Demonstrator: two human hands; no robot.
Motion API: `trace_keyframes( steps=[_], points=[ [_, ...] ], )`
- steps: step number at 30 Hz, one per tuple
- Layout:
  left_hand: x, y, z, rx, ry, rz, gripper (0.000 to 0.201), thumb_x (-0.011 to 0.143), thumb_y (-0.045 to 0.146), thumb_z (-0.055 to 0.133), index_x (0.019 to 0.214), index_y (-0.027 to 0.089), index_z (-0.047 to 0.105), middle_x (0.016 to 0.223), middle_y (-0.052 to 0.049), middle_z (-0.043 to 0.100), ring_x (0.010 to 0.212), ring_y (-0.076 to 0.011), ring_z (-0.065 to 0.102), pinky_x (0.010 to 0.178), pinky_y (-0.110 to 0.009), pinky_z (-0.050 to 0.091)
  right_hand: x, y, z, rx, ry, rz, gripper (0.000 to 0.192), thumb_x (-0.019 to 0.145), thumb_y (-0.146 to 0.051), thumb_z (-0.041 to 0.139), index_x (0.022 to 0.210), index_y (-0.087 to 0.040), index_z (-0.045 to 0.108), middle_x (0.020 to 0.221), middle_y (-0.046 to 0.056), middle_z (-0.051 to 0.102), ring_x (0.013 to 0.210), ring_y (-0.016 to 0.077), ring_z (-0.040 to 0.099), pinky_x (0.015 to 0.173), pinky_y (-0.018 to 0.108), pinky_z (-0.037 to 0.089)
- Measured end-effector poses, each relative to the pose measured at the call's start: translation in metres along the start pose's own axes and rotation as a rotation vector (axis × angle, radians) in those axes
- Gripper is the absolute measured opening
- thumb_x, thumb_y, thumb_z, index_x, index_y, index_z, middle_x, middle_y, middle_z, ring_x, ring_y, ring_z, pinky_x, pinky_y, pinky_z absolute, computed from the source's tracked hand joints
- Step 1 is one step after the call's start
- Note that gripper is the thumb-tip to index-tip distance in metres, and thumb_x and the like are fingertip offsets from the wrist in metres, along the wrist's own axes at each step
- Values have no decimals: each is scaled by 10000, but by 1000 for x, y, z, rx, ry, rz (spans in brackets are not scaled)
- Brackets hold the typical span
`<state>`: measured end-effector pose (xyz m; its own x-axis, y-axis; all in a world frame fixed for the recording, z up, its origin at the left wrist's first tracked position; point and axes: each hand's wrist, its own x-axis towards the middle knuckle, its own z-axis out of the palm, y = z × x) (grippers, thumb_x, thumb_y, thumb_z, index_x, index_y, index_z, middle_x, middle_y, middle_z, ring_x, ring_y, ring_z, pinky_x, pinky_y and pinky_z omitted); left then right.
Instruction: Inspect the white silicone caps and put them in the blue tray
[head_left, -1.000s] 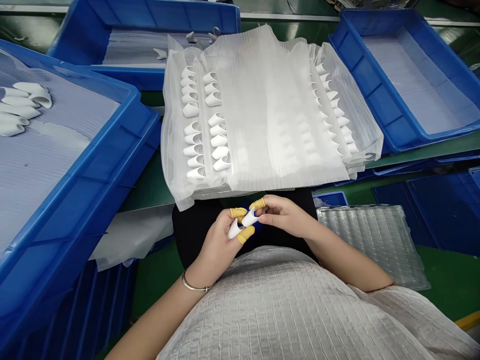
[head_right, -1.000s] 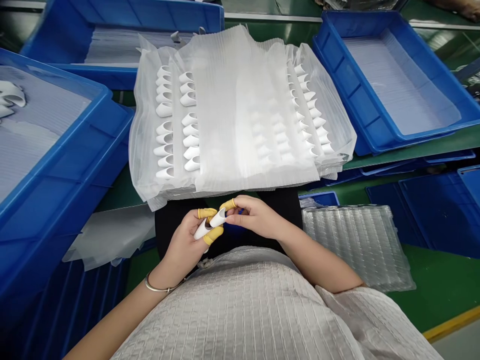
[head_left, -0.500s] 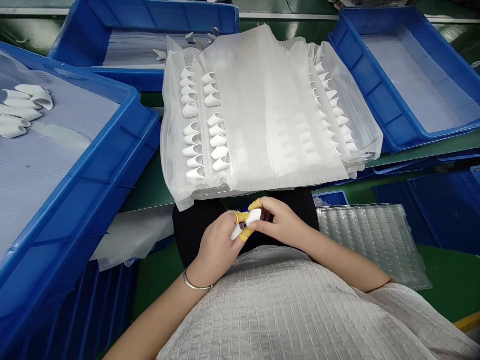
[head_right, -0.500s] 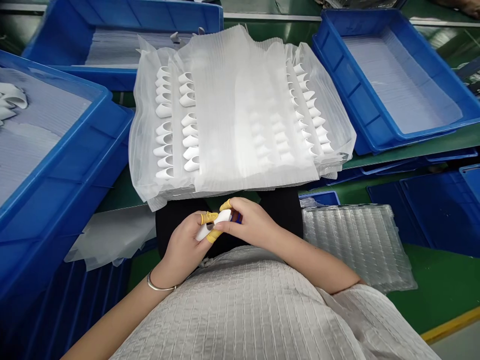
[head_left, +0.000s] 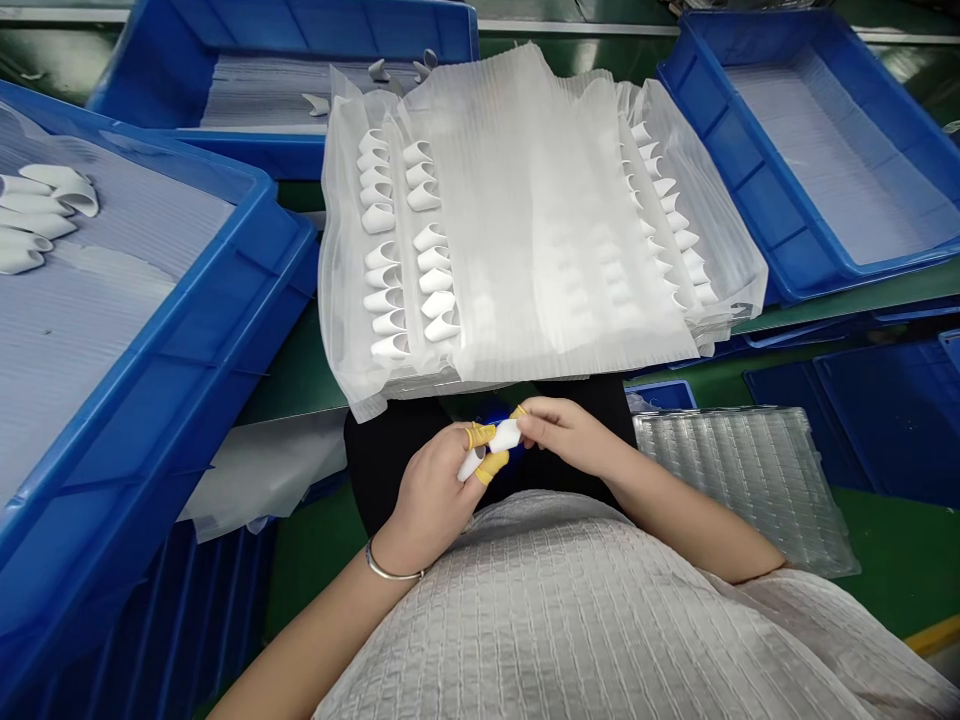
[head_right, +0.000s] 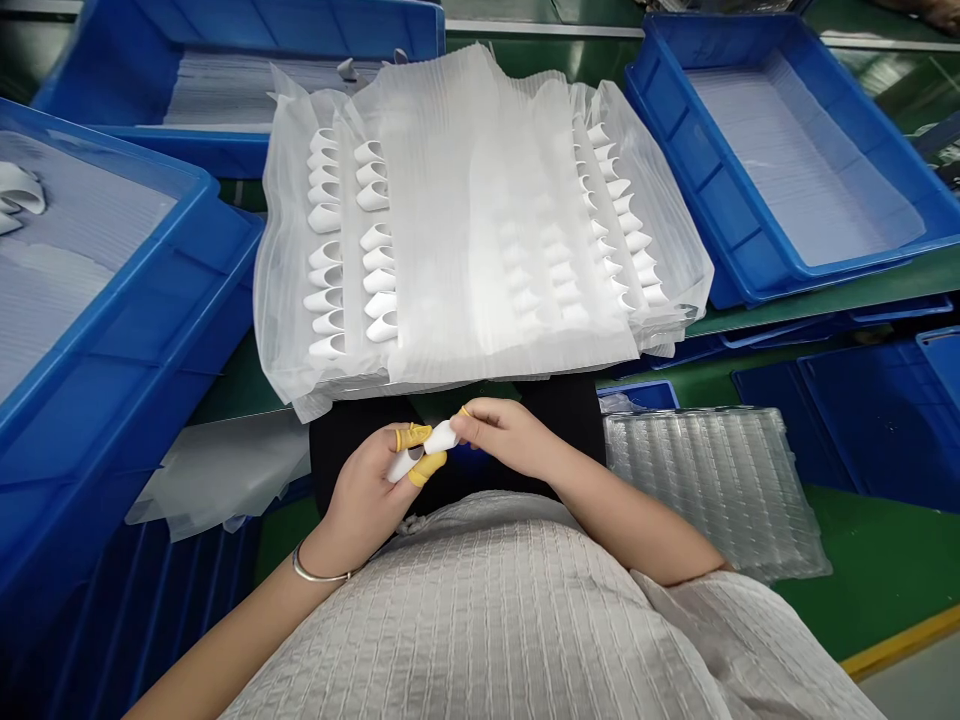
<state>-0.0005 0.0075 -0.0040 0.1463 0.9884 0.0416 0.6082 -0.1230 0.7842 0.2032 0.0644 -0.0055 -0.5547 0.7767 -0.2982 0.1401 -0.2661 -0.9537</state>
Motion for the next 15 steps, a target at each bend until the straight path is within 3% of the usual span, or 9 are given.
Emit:
trace_keyframes(
  steps=[6,15],
  points=[
    [1,7,-1,-122,22,-153,172,845,344,667,959,218,643,860,-10,678,729,-170,630,636,-291,501,-6,-3,-4,-113,5,-133,244,893,-393,684,1044,-202,697,925,26,606,828,157,577,739,300,464],
    [0,8,0,-226,-4,-218,149,832,327,692,916,220,631,796,16,642,668,-137,583,583,-250,456,-12,-4,-6,-416,42,-345,272,941,-369,636,1182,-244,653,1021,62,631,934,207,597,787,357,512]
  ],
)
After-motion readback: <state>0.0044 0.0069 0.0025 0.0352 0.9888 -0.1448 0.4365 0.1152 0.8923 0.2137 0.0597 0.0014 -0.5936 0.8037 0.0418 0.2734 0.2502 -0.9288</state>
